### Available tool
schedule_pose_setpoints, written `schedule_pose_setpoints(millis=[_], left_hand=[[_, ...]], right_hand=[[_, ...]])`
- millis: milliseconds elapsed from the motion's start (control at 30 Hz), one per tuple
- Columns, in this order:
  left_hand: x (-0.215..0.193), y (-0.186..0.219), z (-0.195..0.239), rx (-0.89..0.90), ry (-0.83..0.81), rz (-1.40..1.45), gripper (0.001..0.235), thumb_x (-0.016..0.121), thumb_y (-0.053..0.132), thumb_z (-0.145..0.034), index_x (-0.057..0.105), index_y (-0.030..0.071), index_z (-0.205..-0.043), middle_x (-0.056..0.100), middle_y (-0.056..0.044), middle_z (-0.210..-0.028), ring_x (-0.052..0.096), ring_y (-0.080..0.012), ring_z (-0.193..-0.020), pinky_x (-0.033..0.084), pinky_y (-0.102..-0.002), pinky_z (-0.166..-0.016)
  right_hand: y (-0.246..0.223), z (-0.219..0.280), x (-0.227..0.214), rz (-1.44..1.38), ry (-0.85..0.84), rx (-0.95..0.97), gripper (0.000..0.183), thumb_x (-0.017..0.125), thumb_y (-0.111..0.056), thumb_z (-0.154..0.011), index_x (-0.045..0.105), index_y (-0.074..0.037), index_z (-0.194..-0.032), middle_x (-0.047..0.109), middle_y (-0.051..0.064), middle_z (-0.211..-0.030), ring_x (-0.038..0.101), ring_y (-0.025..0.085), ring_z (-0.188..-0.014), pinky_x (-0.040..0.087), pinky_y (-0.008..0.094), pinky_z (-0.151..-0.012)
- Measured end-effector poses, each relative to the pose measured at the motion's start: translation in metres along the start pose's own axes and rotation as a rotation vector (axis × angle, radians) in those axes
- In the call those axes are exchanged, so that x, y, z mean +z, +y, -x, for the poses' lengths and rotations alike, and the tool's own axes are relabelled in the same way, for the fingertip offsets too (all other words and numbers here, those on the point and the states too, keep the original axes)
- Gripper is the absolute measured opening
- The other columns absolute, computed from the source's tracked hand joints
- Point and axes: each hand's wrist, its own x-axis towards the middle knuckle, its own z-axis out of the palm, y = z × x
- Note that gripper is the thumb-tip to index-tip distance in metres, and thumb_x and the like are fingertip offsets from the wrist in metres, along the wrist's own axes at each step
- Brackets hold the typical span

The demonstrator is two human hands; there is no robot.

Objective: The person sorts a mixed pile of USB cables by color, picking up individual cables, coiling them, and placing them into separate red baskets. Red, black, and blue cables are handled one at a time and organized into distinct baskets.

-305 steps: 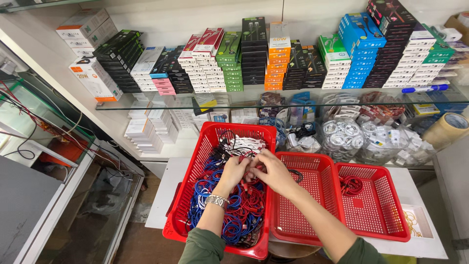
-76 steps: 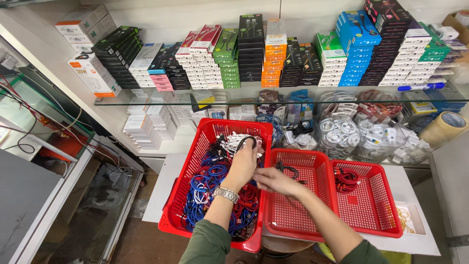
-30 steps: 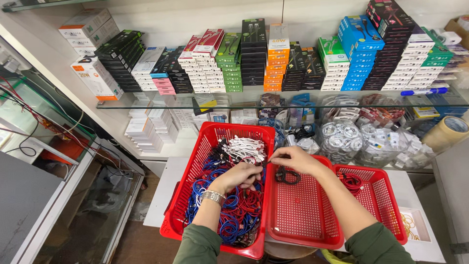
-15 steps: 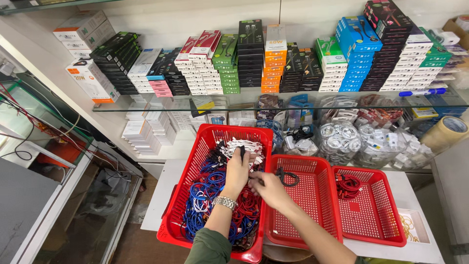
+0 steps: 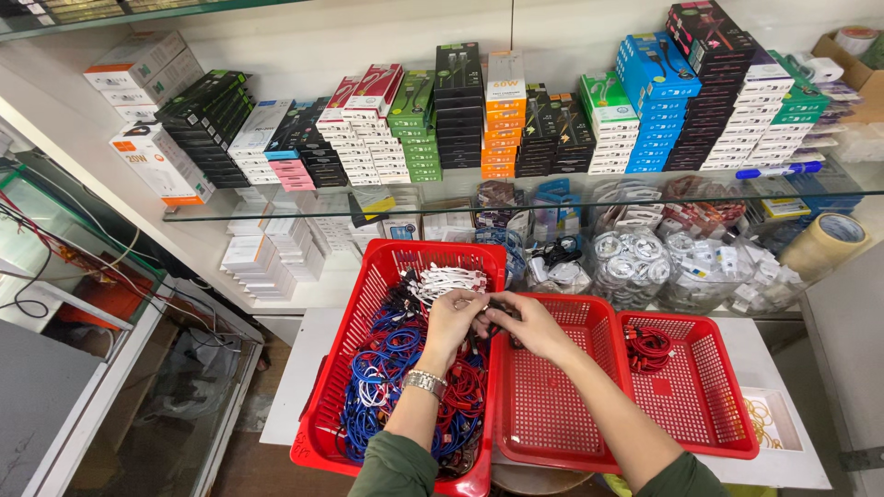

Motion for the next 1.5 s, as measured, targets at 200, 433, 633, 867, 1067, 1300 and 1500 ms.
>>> schedule_pose_setpoints(millis=[200, 433, 633, 867, 1067, 1300, 1500], left_hand=[[0.013, -0.027, 0.003, -0.05, -0.015, -0.073, 0.022, 0.052, 0.009, -0.104, 0.059, -0.006, -0.119, 0.064, -0.011, -0.095, 0.063, -0.0175, -0.078, 0.052, -0.029, -0.063], [0.025, -0.028, 0.007, 0.251, 0.264, -0.771, 0.019, 0.05, 0.003, -0.096, 0.048, -0.006, -0.113, 0.067, -0.03, -0.095, 0.066, -0.0454, -0.092, 0.052, -0.053, -0.081], [0.034, -0.013, 0.007, 0.221, 0.244, -0.832, 0.021, 0.047, 0.005, -0.096, 0.043, -0.007, -0.112, 0.066, -0.034, -0.095, 0.066, -0.0498, -0.093, 0.051, -0.055, -0.083], [0.028, -0.012, 0.0, 0.008, 0.12, -0.468, 0.02, 0.044, 0.01, -0.1, 0.041, -0.002, -0.116, 0.066, -0.022, -0.098, 0.07, -0.0358, -0.084, 0.058, -0.049, -0.077], [0.016, -0.022, -0.014, -0.034, -0.015, -0.094, 0.021, 0.054, 0.017, -0.104, 0.054, -0.002, -0.113, 0.058, -0.009, -0.092, 0.056, -0.0142, -0.079, 0.051, -0.034, -0.072], [0.042, -0.014, -0.02, 0.141, 0.089, -0.441, 0.039, 0.07, 0.035, -0.095, 0.059, 0.0, -0.108, 0.07, -0.01, -0.091, 0.066, -0.0184, -0.082, 0.054, -0.034, -0.074], [0.09, -0.05, -0.033, 0.224, 0.157, -0.49, 0.045, 0.068, 0.038, -0.092, 0.059, -0.001, -0.113, 0.074, -0.019, -0.101, 0.073, -0.0296, -0.094, 0.056, -0.037, -0.083]], right_hand=[[-0.016, 0.011, 0.005, 0.144, 0.233, 0.151, 0.044, 0.067, -0.024, -0.095, 0.06, -0.011, -0.136, 0.075, 0.008, -0.103, 0.074, 0.022, -0.088, 0.057, 0.036, -0.08], [-0.055, 0.028, 0.005, 0.924, 0.354, -0.433, 0.027, 0.069, -0.007, -0.085, 0.066, -0.004, -0.112, 0.061, 0.011, -0.105, 0.06, 0.031, -0.103, 0.053, 0.044, -0.086], [-0.068, 0.022, 0.008, 0.607, 0.299, -0.141, 0.013, 0.071, -0.011, -0.088, 0.066, -0.005, -0.098, 0.062, 0.011, -0.099, 0.065, 0.03, -0.088, 0.052, 0.043, -0.08], [-0.053, 0.019, 0.011, 0.392, 0.35, -0.203, 0.026, 0.073, -0.005, -0.084, 0.062, -0.005, -0.107, 0.067, 0.009, -0.105, 0.069, 0.026, -0.098, 0.055, 0.038, -0.085], [-0.008, 0.005, -0.035, -0.55, -0.123, 0.164, 0.044, 0.061, -0.015, -0.092, 0.056, -0.014, -0.136, 0.068, -0.005, -0.124, 0.065, 0.01, -0.115, 0.053, 0.032, -0.097], [0.051, 0.0, -0.078, -0.657, -0.209, 0.234, 0.042, 0.067, -0.017, -0.101, 0.064, 0.002, -0.138, 0.066, 0.009, -0.115, 0.064, 0.016, -0.101, 0.054, 0.029, -0.088], [0.089, 0.014, -0.083, -0.703, 0.145, 0.279, 0.04, 0.066, -0.01, -0.093, 0.062, 0.003, -0.131, 0.07, 0.006, -0.118, 0.068, 0.018, -0.102, 0.059, 0.033, -0.09]])
